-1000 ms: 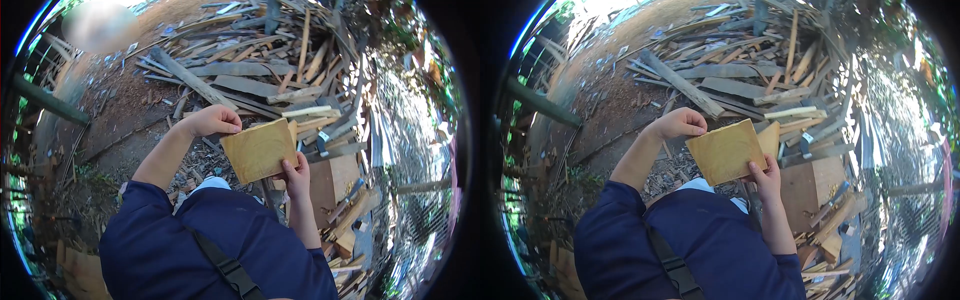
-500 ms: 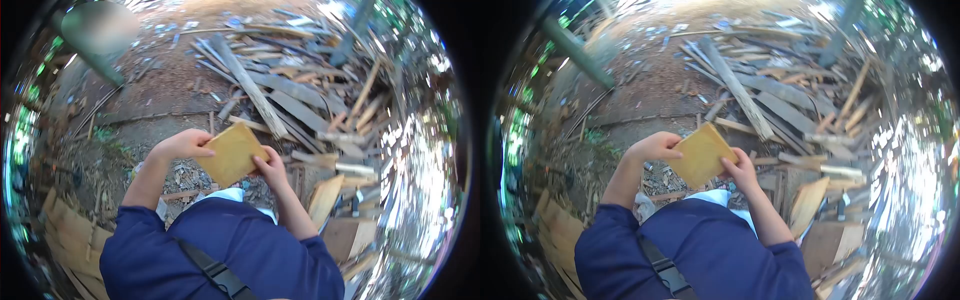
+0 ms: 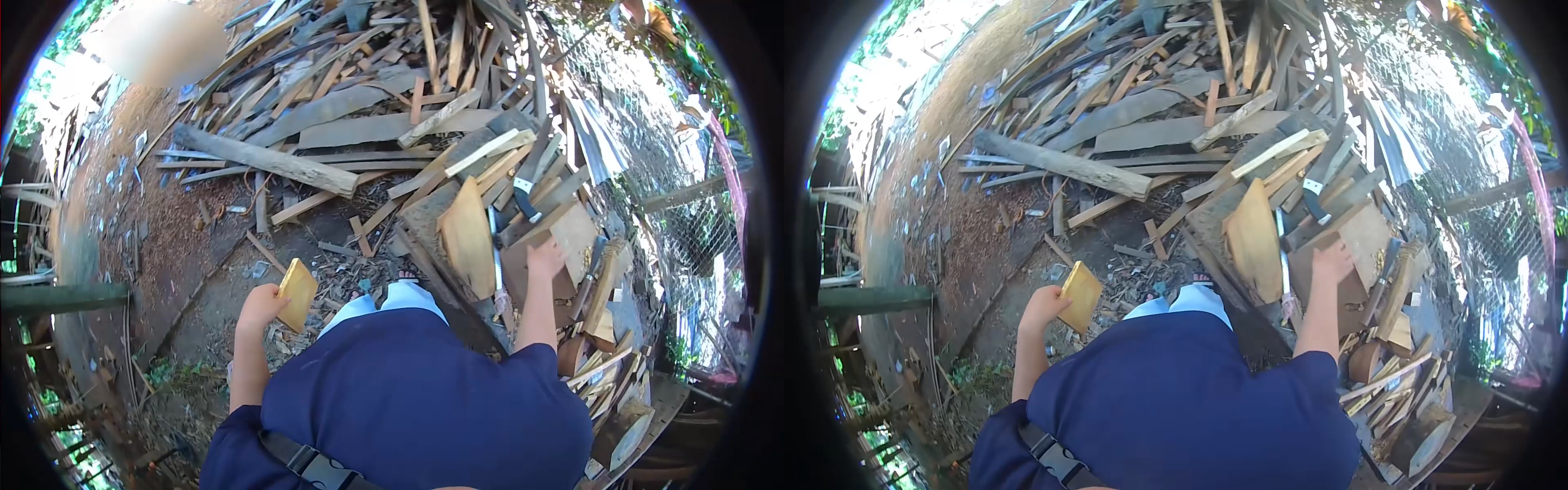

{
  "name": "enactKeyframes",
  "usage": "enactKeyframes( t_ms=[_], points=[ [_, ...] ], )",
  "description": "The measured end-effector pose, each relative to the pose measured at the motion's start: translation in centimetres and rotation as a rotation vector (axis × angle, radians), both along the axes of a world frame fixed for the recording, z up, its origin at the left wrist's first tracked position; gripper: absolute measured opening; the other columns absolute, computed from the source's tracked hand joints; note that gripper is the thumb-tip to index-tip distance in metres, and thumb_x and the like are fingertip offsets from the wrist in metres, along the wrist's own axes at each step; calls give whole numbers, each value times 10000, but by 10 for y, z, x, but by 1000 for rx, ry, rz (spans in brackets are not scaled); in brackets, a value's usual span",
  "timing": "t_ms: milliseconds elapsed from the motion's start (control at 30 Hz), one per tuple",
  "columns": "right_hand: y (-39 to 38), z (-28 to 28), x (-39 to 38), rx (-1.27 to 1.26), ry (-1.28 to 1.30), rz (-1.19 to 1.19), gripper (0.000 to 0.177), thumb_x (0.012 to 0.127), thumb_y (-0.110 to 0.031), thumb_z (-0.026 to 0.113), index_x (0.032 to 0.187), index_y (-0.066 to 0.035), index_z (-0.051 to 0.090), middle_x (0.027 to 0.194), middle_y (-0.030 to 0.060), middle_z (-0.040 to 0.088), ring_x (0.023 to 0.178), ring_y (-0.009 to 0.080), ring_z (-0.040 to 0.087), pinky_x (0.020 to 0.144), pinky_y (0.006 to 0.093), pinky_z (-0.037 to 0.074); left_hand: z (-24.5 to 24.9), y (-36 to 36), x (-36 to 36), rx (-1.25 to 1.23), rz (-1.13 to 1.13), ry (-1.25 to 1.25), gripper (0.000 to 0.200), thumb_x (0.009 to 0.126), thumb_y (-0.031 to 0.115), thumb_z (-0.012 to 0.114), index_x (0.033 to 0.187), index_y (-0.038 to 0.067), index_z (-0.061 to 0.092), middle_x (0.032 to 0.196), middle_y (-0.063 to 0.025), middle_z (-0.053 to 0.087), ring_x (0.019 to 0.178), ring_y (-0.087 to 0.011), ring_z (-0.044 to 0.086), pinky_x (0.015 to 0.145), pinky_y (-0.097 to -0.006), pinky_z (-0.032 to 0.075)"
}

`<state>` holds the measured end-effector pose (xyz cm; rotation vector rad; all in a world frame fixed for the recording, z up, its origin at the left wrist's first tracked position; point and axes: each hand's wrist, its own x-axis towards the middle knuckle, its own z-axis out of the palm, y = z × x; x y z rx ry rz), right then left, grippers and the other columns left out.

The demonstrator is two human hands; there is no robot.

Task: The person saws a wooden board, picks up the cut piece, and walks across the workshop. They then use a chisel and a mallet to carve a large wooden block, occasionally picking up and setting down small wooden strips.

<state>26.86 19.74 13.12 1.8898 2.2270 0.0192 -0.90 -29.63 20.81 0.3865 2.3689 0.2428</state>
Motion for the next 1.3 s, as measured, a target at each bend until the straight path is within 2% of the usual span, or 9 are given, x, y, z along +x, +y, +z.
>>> enactKeyframes(
  t_ms=[167,333,433,500,567,867,1067,1267,1300],
  points=[
    [44,-16,36,157,37,176,668,756,-331,613,1279,-18,342,1297,207,355,1262,365,235,1038,445,211,8,104,-17,111,-130,-22,294,713,252,610,865,0,614,816,-185,607,798,-325,583,693,-382,450],
    [73,-45,-39,-1,71,459,717,779,-347,585,1306,20,266,1351,191,297,1295,343,170,1061,424,164,0,159,-24,134,-225,25,314,724,275,603,892,10,609,835,-176,610,817,-325,580,706,-389,453],
    [79,-56,-88,-103,-362,330,830,739,-433,614,1334,-6,223,1377,165,272,1312,288,164,1059,460,127,2,162,-23,78,-215,5,316,729,290,595,898,24,607,843,-162,613,823,-313,583,711,-387,456],
    [90,-73,-103,-101,-446,393,669,768,-376,591,1272,-8,347,1235,135,476,1162,289,436,1013,431,269,3,152,-24,32,-249,-14,300,731,295,591,889,40,612,846,-148,616,819,-300,587,715,-385,461],
    [110,-91,-107,-150,-213,254,256,823,-179,473,1011,-27,557,988,120,622,901,235,617,760,361,493,1,130,-25,30,-151,-21,296,730,295,590,890,47,615,847,-143,618,816,-296,589,716,-385,462],
    [83,-55,-142,-29,359,36,372,743,-198,531,1017,52,526,995,254,569,920,382,552,815,416,436,-13,-19,-33,46,353,-27,307,716,287,599,906,47,624,848,-148,622,818,-288,595,715,-377,462],
    [-182,-37,-509,-20,977,478,349,752,-170,532,1013,61,521,983,256,568,894,369,556,797,406,436,-69,-157,-80,146,720,193,349,786,335,532,988,54,577,922,-170,605,882,-327,573,763,-399,444],
    [-150,-78,-582,185,1472,712,323,763,-137,534,1008,72,515,969,258,565,863,353,560,775,394,437,-62,-253,-139,51,923,247,343,818,340,497,926,26,585,918,-183,606,870,-334,574,759,-413,446],
    [-186,-84,-601,-122,1429,616,292,782,-102,532,1007,82,503,902,232,566,810,312,553,739,371,434,-57,-268,-146,46,940,254,343,818,340,497,926,26,585,918,-183,606,870,-334,574,759,-413,446]
  ],
)
